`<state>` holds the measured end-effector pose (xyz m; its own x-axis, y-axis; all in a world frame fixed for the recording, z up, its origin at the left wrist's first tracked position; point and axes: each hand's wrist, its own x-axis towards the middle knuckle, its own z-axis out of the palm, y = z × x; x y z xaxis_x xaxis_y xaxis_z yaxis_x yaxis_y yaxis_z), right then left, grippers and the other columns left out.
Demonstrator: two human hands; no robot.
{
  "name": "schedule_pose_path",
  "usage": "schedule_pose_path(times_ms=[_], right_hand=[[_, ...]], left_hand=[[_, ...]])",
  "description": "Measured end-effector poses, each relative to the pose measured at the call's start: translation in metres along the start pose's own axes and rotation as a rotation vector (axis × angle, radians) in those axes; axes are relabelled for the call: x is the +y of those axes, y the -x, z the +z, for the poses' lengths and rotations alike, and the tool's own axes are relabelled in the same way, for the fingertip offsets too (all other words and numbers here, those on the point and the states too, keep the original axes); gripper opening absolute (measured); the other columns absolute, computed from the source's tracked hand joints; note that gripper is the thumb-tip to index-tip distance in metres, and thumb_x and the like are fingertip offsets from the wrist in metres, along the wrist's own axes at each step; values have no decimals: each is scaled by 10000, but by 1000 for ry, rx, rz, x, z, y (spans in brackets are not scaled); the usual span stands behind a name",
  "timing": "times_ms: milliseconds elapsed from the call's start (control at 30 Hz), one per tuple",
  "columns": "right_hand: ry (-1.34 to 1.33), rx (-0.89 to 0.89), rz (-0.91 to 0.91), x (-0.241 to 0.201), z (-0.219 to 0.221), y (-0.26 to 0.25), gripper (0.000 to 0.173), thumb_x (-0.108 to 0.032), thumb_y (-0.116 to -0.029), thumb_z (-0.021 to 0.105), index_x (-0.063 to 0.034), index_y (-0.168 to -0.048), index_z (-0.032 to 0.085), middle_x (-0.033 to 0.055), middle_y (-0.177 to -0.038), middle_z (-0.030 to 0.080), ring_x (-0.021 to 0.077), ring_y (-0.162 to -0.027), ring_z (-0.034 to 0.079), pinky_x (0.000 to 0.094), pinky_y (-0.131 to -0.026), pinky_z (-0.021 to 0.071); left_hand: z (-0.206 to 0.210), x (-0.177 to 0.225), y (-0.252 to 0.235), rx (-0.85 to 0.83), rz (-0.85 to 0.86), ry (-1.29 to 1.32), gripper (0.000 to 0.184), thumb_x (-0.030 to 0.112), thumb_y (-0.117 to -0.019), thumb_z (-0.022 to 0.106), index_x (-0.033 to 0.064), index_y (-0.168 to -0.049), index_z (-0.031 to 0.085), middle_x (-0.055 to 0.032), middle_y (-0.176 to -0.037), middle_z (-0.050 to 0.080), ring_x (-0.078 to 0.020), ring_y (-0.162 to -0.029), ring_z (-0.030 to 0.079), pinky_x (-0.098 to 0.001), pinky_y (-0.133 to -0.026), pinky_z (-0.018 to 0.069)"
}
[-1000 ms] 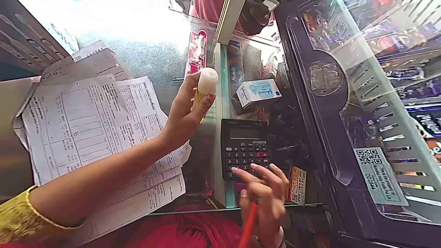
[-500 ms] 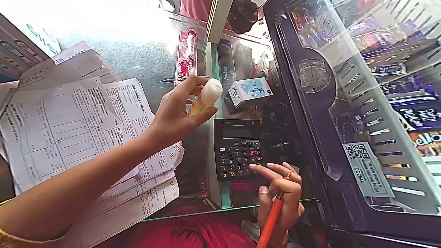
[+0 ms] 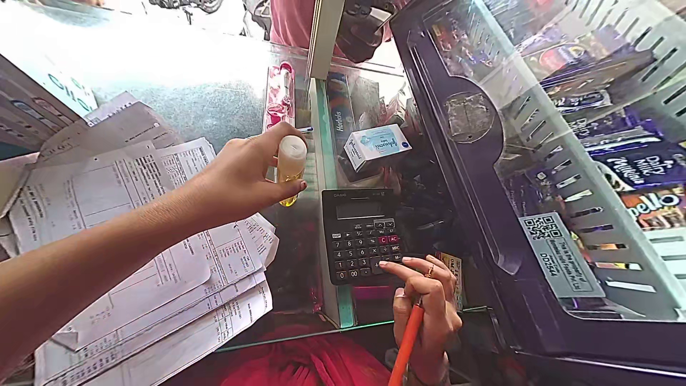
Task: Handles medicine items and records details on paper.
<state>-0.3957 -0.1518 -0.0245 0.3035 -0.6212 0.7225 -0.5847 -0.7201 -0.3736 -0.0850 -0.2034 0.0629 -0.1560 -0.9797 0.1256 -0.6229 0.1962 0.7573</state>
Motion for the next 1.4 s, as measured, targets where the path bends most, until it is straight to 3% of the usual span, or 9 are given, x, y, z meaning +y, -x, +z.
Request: schedule_pose_path(times_ms=[200,433,533,767,933,1000,1100,1233,1400], right_hand=[[-75,-81,-66,-14,14,-1,181,-204,-1061,389,-161,-935,512,-17,-1025,754,147,-1157,632,377,-1160,299],[-10,-206,-115,-24,24,-9,198,-198,-1034,390,-158,-955,567,-4,-1019,753,185,-1138,629,422,-1136,287],[-34,-122,-53,-21,12,-10,229,-248,-1083,357,-179,-929,512,-38,-1036,742,139,-1181,613,393,-1175,281],[58,65,22,-4,-1,-2,180,-223,-1062,383,-150,-937,491,-20,-1000,755,143,-1154,640,360,-1166,317],[197,-124,23,-10,2,1,273,-232,-1022,385,-150,-917,623,3,-946,750,202,-1077,647,442,-1125,306],[133,-117,26,-6,1,0,282,-217,-1015,386,-142,-928,644,-1,-914,733,199,-1102,628,446,-1167,250],[37,20,-4,0,12,3,188,-206,-1047,385,-162,-916,512,-19,-1030,755,160,-1192,626,397,-1177,295],[-28,119,-14,5,15,10,149,-217,-1056,387,-169,-942,470,-30,-1107,747,135,-1246,607,362,-1180,309],[-60,175,13,7,14,12,151,-209,-1062,386,-169,-942,468,-38,-1087,750,119,-1216,627,339,-1153,363]], left_hand=[[-2,-1,0,-32,-22,19,435,207,-919,736,107,-1307,569,-55,-1209,678,-94,-1061,703,-277,-828,618],[-4,0,-2,-71,-7,33,538,-13,-809,800,60,-1286,562,-85,-1186,682,-109,-1032,721,-273,-832,626],[-3,5,-9,-53,-3,-2,525,17,-821,806,65,-1282,560,-72,-1169,693,-88,-1026,717,-256,-834,618],[7,16,-62,-3,127,-171,499,41,-831,791,-14,-1270,562,-209,-1212,620,-316,-1131,640,-468,-946,540],[13,18,-115,56,129,-249,607,46,-830,782,-77,-1356,505,-287,-1296,562,-418,-1209,578,-560,-1018,465],[18,14,-137,77,157,-261,599,30,-827,767,-87,-1346,493,-294,-1302,562,-432,-1218,573,-576,-1018,455],[28,9,-170,63,187,-251,602,29,-830,771,-102,-1343,484,-304,-1315,554,-445,-1243,558,-588,-1034,446],[51,-8,-198,69,244,-124,647,38,-829,777,-110,-1381,473,-313,-1350,553,-436,-1261,563,-574,-1059,445],[49,3,-202,-5,81,-81,624,67,-872,768,-81,-1387,447,-277,-1309,595,-395,-1188,621,-555,-1028,478]])
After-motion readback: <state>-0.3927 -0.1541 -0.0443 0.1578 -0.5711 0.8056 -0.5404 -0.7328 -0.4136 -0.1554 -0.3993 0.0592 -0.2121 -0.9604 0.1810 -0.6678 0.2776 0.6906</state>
